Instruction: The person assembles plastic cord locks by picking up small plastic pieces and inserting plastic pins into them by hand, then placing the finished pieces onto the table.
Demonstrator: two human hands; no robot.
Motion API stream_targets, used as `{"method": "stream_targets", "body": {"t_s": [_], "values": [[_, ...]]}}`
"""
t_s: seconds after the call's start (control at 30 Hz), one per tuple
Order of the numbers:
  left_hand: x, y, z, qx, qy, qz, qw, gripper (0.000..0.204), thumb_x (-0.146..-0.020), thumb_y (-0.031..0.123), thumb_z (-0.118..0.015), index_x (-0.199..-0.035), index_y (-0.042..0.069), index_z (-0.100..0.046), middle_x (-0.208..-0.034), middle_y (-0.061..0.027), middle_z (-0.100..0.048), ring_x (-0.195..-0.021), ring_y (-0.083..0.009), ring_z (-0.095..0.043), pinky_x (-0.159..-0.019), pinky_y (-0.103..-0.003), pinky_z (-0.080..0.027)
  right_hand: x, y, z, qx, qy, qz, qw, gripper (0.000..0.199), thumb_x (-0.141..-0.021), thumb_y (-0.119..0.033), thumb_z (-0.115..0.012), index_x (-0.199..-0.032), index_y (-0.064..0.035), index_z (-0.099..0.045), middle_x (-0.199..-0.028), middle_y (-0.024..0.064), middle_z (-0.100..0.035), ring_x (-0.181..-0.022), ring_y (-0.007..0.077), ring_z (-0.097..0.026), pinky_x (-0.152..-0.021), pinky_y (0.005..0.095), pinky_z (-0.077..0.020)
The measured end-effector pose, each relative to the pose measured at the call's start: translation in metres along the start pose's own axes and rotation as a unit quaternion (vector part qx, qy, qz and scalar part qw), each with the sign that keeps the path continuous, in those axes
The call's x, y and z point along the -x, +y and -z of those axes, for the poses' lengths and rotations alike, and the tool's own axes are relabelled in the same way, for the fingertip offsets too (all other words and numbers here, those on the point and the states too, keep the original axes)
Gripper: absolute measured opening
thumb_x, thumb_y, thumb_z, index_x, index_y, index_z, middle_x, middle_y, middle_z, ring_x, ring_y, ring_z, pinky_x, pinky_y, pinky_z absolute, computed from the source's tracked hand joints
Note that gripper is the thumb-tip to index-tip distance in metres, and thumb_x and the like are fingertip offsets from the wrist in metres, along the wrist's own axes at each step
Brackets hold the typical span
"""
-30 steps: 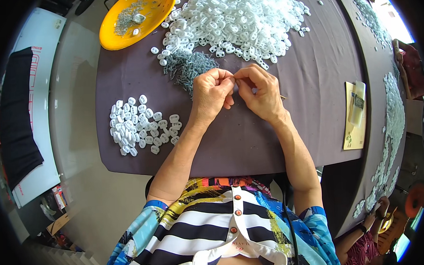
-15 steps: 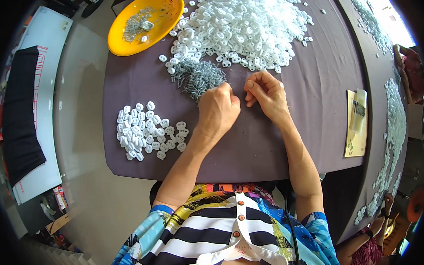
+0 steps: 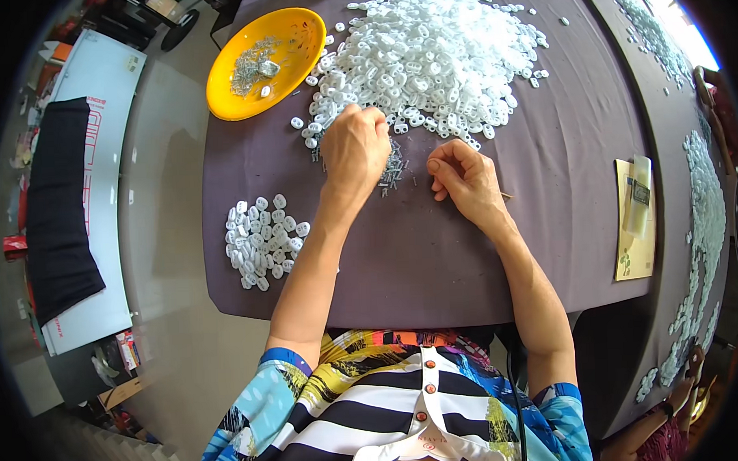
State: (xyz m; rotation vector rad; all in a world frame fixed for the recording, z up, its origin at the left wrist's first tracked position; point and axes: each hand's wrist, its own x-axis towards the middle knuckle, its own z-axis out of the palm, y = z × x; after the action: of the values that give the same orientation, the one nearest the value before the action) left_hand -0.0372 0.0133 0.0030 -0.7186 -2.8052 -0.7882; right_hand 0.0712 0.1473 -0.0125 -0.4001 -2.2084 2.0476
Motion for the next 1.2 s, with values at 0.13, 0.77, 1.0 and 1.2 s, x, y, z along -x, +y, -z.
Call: {"method": "stream_targets", "body": {"t_s": [0.13,0.77,1.0,1.2], "values": [[-0.015,-0.001,-0.007,-0.063,-0.013,-0.047,0.997,0.010,-0.070,0.018,-0.066,-0.076,0.010,-0.066,-0.079,-0.0085,-0.062,-0.078,-0.0276,-0.057,-0.070,-0.039,-0.045,0.000,-0.003,-0.002,0.012,-0.008,0.003,1.000,0.005,-0.084,-0.004,-0.054,-0.083,0.0008,-0.054,-0.069,0.0017,-0.055,-0.057,0.0070,-0.053,-0.050,0.0216,-0.0466],[0.036,0.024,-0.013,0.617,-0.096,0.220,0.750,0.017,-0.076,0.003,-0.065,-0.092,-0.003,-0.062,-0.071,-0.0060,-0.062,-0.057,-0.0106,-0.059,-0.050,-0.023,-0.052,0.000,0.002,-0.003,-0.182,0.031,0.047,0.982,0.005,-0.086,-0.004,-0.053,-0.086,-0.0010,-0.056,-0.073,0.0014,-0.057,-0.063,0.0071,-0.054,-0.055,0.0216,-0.0484],[0.040,0.022,-0.016,0.676,-0.114,0.247,0.685,0.011,-0.078,-0.002,-0.061,-0.088,-0.006,-0.059,-0.075,-0.0117,-0.062,-0.064,-0.0189,-0.064,-0.058,-0.029,-0.057,-0.004,0.011,-0.001,-0.157,0.047,0.087,0.983,0.005,-0.085,-0.005,-0.055,-0.087,-0.0010,-0.057,-0.072,-0.0011,-0.055,-0.064,0.0051,-0.052,-0.055,0.0213,-0.0471],[0.042,0.022,-0.016,0.674,-0.120,0.237,0.690,0.010,-0.078,-0.002,-0.060,-0.087,-0.006,-0.059,-0.074,-0.0117,-0.062,-0.061,-0.0172,-0.063,-0.057,-0.028,-0.057,-0.003,0.013,-0.003,-0.136,0.031,0.068,0.988,0.005,-0.086,-0.005,-0.053,-0.086,-0.0013,-0.056,-0.072,-0.0014,-0.055,-0.064,0.0043,-0.051,-0.055,0.0203,-0.0459]]}}
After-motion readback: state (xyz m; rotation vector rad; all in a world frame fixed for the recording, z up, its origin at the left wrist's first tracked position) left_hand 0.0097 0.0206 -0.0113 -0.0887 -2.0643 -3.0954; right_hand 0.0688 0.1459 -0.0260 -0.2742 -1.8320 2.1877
